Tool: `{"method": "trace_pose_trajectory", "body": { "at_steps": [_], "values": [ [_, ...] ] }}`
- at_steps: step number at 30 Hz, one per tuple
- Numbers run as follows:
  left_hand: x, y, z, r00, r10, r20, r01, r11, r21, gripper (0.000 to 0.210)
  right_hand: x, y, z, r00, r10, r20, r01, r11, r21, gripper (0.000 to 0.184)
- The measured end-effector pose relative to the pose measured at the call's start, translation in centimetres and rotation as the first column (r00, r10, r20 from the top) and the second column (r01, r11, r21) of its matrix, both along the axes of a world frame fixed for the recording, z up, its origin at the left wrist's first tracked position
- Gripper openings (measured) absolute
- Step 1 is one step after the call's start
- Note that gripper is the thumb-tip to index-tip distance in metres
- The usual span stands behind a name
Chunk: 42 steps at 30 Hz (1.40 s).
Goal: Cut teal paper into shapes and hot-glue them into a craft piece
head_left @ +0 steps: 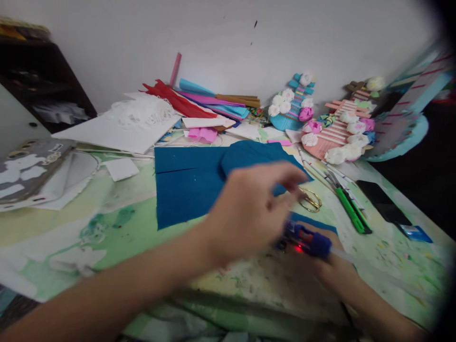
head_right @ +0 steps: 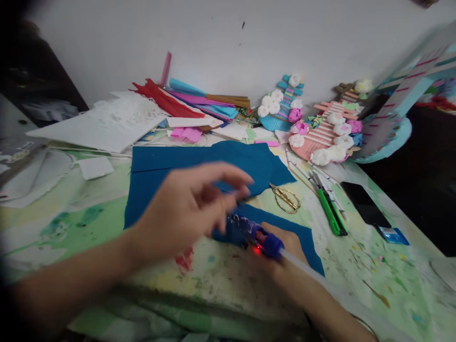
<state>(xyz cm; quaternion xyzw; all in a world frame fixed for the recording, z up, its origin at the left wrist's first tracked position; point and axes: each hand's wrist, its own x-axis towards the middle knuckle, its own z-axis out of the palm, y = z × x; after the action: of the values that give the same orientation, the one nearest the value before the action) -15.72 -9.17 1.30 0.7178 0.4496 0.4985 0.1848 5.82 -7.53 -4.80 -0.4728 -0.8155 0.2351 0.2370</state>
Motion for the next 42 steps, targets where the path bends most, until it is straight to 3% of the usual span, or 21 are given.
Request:
{"method": "trace_pose_trajectory", "body": {
  "at_steps": [3, 5, 8, 12, 15, 23, 32, 42],
  "values": [
    [-4.1, 5.1, -1.0, 0.948, 0.317, -0.005, -0.312, 0.929, -0.199, 0.007, -1.1, 1.3, 0.3, 1.0, 0.001, 0.0, -0.001, 0.999, -0.038, 0.02],
    [-6.1, 7.7, -2.8, 0.931, 0.359, -0.074, -0.361, 0.862, -0.356, 0.016, -1.7, 2.2, 0.3, 1.0, -0.003, -0.019, 0.002, 0.999, -0.041, 0.019],
    [-7.1, 9.1, -5.9, 0.954, 0.295, -0.056, -0.273, 0.776, -0.569, 0.03, -2.5, 3.1, 0.0, 1.0, 0.005, -0.023, -0.005, 1.0, -0.016, 0.019],
    [-6.1, 8.9, -8.3, 0.961, 0.228, 0.158, -0.051, 0.704, -0.708, 0.028, -3.3, 3.5, -0.3, 0.999, 0.053, -0.008, -0.053, 0.999, -0.013, 0.018],
    [-5.5, 9.0, -9.0, 0.932, 0.244, 0.269, 0.035, 0.678, -0.735, 0.027, -3.6, 3.5, -0.3, 0.998, 0.065, -0.011, -0.065, 0.997, -0.031, 0.015],
    [-4.9, 9.1, -9.3, 0.79, 0.371, 0.487, 0.084, 0.723, -0.686, 0.035, -3.6, 3.8, 0.0, 1.0, 0.011, 0.021, -0.011, 1.0, 0.002, 0.016],
    [-4.8, 9.0, -9.3, 0.796, 0.351, 0.493, 0.088, 0.739, -0.668, 0.032, -3.8, 4.3, -0.2, 0.999, 0.02, 0.037, -0.021, 0.999, 0.029, 0.016],
    [-5.0, 9.0, -9.2, 0.805, 0.348, 0.481, 0.084, 0.736, -0.672, 0.03, -1.8, 3.9, 0.1, 1.0, -0.004, 0.023, 0.003, 1.0, 0.02, 0.021]
  ]
}}
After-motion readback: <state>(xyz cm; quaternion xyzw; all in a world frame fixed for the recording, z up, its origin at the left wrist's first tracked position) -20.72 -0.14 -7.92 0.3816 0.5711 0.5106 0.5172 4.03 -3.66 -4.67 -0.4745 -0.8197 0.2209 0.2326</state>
